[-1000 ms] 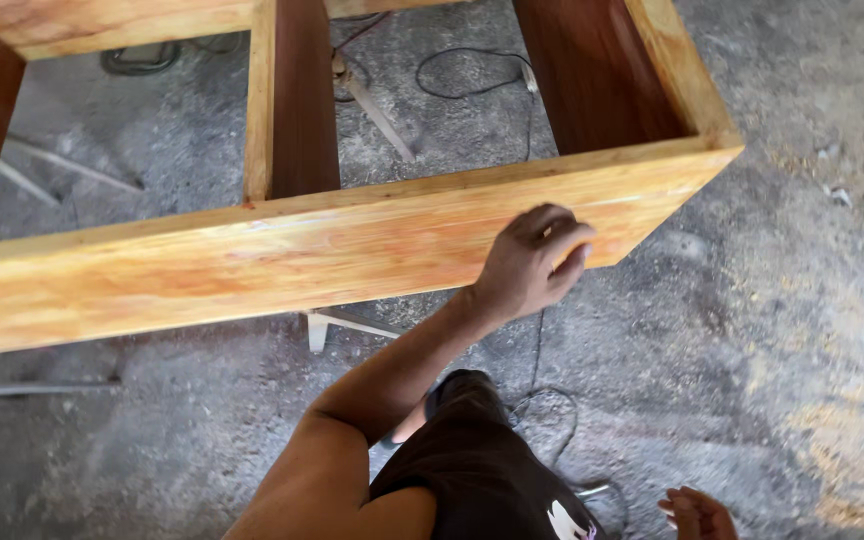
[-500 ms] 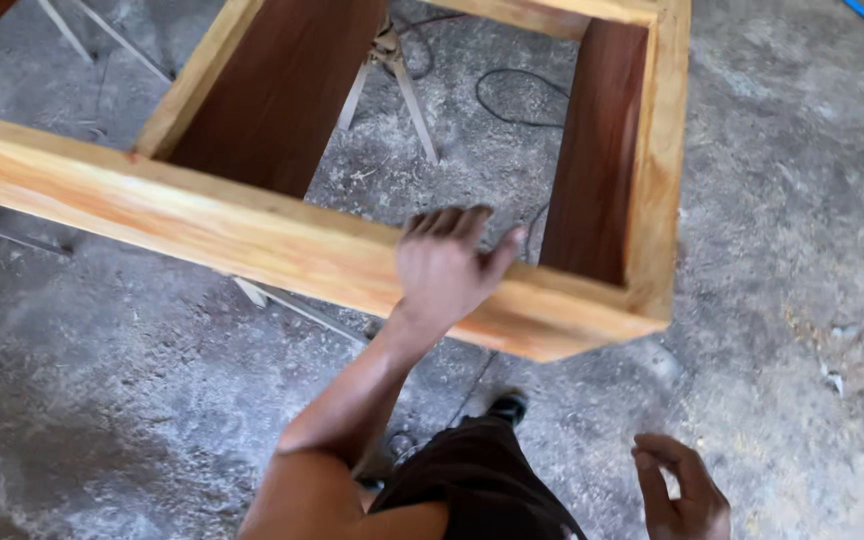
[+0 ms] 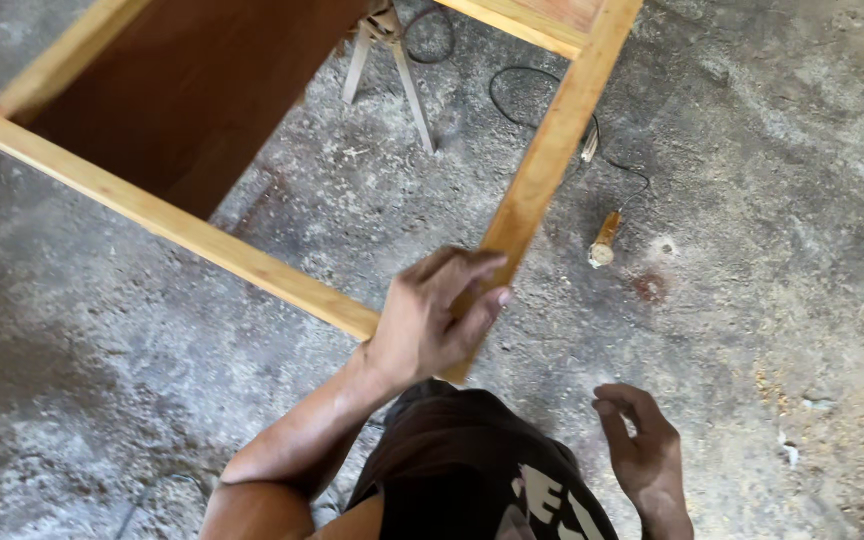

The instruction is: The person sands a wooden cabinet frame with an angle grinder, steadying the frame with the other hand and repositioning around it. They briefly use pliers on a part of the frame, then resume grinding the frame's edges and surfaces.

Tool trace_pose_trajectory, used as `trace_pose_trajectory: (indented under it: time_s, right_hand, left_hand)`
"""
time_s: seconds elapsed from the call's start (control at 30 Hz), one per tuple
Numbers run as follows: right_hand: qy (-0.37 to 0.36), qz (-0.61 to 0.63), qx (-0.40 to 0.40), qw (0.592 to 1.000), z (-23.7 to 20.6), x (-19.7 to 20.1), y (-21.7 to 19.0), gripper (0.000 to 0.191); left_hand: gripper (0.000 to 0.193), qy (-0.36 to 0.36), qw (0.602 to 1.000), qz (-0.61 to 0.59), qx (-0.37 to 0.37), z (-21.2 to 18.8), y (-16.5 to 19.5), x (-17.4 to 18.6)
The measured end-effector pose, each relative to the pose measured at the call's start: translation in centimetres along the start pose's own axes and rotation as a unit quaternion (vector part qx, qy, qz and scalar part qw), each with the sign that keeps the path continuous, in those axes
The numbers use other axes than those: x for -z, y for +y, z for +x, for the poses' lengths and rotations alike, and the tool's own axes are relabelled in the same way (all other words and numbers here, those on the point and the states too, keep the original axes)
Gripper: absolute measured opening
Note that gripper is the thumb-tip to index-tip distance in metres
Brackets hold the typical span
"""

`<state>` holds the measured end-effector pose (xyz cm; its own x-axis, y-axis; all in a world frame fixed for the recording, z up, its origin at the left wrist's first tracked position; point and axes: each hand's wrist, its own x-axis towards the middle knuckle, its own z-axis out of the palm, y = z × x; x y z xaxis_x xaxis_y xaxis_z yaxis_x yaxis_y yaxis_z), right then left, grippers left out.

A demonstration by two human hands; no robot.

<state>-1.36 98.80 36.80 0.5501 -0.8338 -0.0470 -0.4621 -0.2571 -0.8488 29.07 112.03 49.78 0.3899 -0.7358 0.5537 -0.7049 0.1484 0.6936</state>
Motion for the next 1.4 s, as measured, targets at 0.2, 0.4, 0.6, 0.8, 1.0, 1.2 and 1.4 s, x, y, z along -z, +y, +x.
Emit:
trace_pose_trajectory:
  time_s: [0.2,0.4,0.6,0.8,1.0,1.2,1.4]
  right_hand:
    - [-0.050,0.031,-0.027,0.998,7.6,9.4,7.8,0.019]
    - [-0.079,0.026,-0.029,0.996,14.7,19.8,18.3,0.018]
    - [-0.152,0.042,0.097,0.983,27.1,25.0,21.3,0.022]
    - [-0.149,-0.021,0.202,0.968,38.2,21.2,20.2,0.016]
    - [-0.268,-0.087,0.120,0.952,48.3,17.6,22.2,0.030]
    - [-0.295,-0.027,0.123,0.947,58.8,17.5,29.4,0.016]
    - [-0.278,0.131,-0.208,0.929,66.2,13.5,41.0,0.015]
  left_hand:
    - [0.010,-0.023,0.984,0.095,-0.146,1.9,3.2,-6.7]
    - [0.008,0.013,0.992,0.123,-0.038,6.3,8.2,-16.7]
    - [0.013,-0.017,0.992,0.101,-0.071,11.2,8.3,-29.4]
    - [0.025,-0.072,0.995,0.068,-0.003,10.6,-1.3,-40.9]
    - [0.019,-0.046,0.965,0.029,0.258,12.3,-17.1,-53.2]
    - [0.043,-0.119,0.906,-0.075,0.399,15.5,-28.9,-64.3]
    - [0.045,-0.193,0.871,-0.033,0.450,15.5,-36.4,-73.7]
